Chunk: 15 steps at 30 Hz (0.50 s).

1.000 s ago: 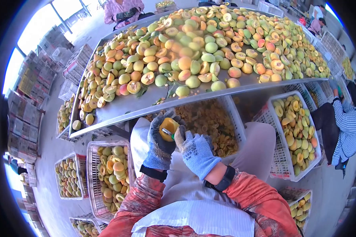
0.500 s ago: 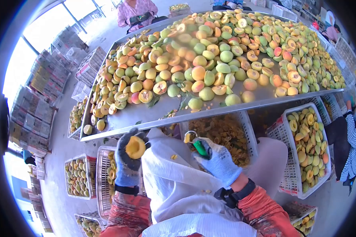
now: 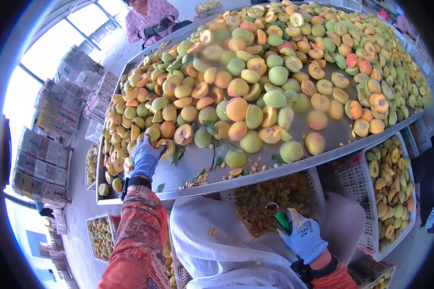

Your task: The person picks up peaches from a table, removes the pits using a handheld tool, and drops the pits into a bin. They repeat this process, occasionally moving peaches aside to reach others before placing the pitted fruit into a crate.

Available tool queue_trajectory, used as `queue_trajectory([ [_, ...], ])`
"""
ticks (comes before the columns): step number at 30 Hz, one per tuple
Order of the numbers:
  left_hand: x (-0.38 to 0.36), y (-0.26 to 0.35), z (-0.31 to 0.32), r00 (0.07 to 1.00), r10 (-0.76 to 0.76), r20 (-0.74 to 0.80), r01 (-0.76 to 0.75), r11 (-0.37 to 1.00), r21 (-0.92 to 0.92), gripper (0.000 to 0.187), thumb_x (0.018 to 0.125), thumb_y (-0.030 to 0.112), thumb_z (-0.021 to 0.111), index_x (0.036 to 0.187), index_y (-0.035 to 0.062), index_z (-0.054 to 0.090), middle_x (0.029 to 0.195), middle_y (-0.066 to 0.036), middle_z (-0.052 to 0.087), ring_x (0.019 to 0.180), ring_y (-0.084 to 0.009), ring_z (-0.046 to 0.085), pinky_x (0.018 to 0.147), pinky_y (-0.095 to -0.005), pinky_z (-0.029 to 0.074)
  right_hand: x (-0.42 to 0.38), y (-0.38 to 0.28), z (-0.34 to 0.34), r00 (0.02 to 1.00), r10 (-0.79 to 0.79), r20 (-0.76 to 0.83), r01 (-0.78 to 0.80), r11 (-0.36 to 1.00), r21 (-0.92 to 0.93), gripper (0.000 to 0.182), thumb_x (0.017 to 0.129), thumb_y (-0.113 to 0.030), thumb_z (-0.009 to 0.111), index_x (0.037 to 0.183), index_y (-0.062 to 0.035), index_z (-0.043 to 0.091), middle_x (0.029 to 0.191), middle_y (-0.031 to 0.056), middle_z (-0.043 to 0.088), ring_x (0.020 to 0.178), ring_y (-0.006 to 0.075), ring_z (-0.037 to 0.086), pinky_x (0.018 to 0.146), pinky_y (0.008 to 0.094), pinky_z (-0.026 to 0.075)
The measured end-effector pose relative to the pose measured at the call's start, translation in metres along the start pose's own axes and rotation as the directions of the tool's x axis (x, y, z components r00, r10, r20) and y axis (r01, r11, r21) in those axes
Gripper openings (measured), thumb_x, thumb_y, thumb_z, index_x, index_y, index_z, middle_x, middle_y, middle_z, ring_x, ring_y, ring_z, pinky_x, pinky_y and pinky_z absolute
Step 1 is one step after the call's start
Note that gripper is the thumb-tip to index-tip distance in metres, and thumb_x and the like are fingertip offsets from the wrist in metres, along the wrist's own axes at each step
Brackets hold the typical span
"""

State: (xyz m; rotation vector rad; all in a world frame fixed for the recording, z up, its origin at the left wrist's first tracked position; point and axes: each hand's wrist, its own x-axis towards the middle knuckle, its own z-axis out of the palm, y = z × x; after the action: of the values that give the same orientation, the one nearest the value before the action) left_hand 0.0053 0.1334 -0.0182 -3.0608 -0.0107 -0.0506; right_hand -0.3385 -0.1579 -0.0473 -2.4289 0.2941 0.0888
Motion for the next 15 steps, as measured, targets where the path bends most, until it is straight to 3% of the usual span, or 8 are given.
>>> queue_trajectory([
  [3, -0.010, 0.035, 0.014, 0.991, 0.123, 0.060, -0.128, 0.988, 0.084, 0.067, 0.069, 0.041, 0.071, 0.126, 0.0168, 0.045, 0.125, -0.017, 0.045, 0.112, -0.0339, 0.045, 0.091, -0.0491, 0.036, -0.005, 0.014, 0.003, 0.999, 0.024, -0.027, -0.024, 0.999, -0.023, 0.045, 0.071, -0.025, 0.071, 0.107, -0.0064, 0.051, 0.082, 0.0161, 0.062, 0.072, 0.0341, 0.062, 0.061, 0.0407, 0.049],
  [4, -0.019, 0.034, 0.026, 0.963, 0.263, -0.049, -0.258, 0.962, 0.093, 0.067, 0.067, 0.035, 0.072, 0.125, 0.0167, 0.045, 0.127, -0.015, 0.044, 0.112, -0.0337, 0.045, 0.092, -0.0471, 0.036, -0.007, 0.018, 0.007, 0.999, -0.002, -0.039, -0.001, 0.998, -0.061, 0.045, 0.071, -0.027, 0.071, 0.107, -0.0074, 0.052, 0.083, 0.0146, 0.063, 0.073, 0.0319, 0.062, 0.061, 0.0396, 0.049],
  [7, -0.030, 0.020, 0.054, 0.909, 0.405, -0.102, -0.411, 0.911, -0.046, 0.061, 0.068, 0.023, 0.072, 0.123, 0.0155, 0.047, 0.126, -0.010, 0.047, 0.112, -0.0353, 0.047, 0.093, -0.0459, 0.038, -0.004, 0.010, 0.010, 0.999, -0.042, -0.028, 0.042, 0.999, 0.007, 0.047, 0.071, -0.025, 0.072, 0.111, -0.0080, 0.053, 0.084, 0.0150, 0.063, 0.074, 0.0321, 0.062, 0.062, 0.0391, 0.050],
  [8, -0.032, 0.013, 0.057, 0.914, 0.387, -0.126, -0.406, 0.845, -0.347, 0.056, 0.068, 0.016, 0.069, 0.121, 0.0147, 0.050, 0.122, -0.010, 0.051, 0.110, -0.0352, 0.049, 0.093, -0.0449, 0.039, -0.001, 0.001, 0.009, 0.998, -0.049, -0.024, 0.049, 0.999, 0.001, 0.047, 0.071, -0.025, 0.072, 0.111, -0.0080, 0.053, 0.084, 0.0150, 0.063, 0.074, 0.0321, 0.062, 0.062, 0.0391, 0.050],
  [10, -0.033, -0.001, 0.070, 0.943, 0.308, -0.126, -0.270, 0.488, -0.830, 0.046, 0.069, 0.002, 0.063, 0.114, 0.0071, 0.055, 0.107, -0.014, 0.059, 0.097, -0.0321, 0.059, 0.083, -0.0399, 0.050, 0.004, -0.023, 0.005, 0.999, -0.023, -0.047, 0.035, 0.964, 0.265, 0.042, 0.072, -0.022, 0.072, 0.107, -0.0064, 0.054, 0.088, 0.0167, 0.063, 0.075, 0.0356, 0.062, 0.064, 0.0397, 0.050],
  [11, -0.048, 0.004, 0.044, 0.970, 0.242, -0.009, -0.063, 0.215, -0.974, 0.045, 0.069, 0.002, 0.062, 0.113, 0.0040, 0.055, 0.100, -0.012, 0.060, 0.089, -0.0275, 0.061, 0.074, -0.0349, 0.052, 0.005, -0.032, 0.003, 0.999, -0.014, -0.039, 0.022, 0.975, 0.221, 0.038, 0.073, -0.020, 0.072, 0.104, -0.0057, 0.055, 0.087, 0.0152, 0.064, 0.074, 0.0329, 0.063, 0.065, 0.0372, 0.050],
  [13, -0.090, 0.009, -0.007, 0.947, 0.240, 0.212, 0.274, -0.268, -0.924, 0.042, 0.072, 0.006, 0.059, 0.113, 0.0022, 0.054, 0.091, -0.013, 0.060, 0.074, -0.0216, 0.063, 0.056, -0.0300, 0.054, 0.006, -0.046, -0.001, 0.998, -0.038, -0.046, 0.049, 0.957, 0.287, 0.038, 0.073, -0.019, 0.072, 0.105, -0.0059, 0.054, 0.084, 0.0155, 0.063, 0.074, 0.0338, 0.062, 0.064, 0.0380, 0.050],
  [15, -0.131, 0.012, -0.013, 0.909, 0.365, 0.202, 0.354, -0.419, -0.836, 0.041, 0.083, 0.025, 0.057, 0.116, 0.0016, 0.051, 0.096, -0.012, 0.059, 0.080, -0.0236, 0.062, 0.060, -0.0327, 0.054, 0.007, -0.063, -0.001, 0.996, -0.070, -0.048, 0.083, 0.912, 0.403, 0.035, 0.074, -0.018, 0.071, 0.101, -0.0054, 0.054, 0.081, 0.0164, 0.062, 0.073, 0.0356, 0.061, 0.062, 0.0391, 0.049],
])
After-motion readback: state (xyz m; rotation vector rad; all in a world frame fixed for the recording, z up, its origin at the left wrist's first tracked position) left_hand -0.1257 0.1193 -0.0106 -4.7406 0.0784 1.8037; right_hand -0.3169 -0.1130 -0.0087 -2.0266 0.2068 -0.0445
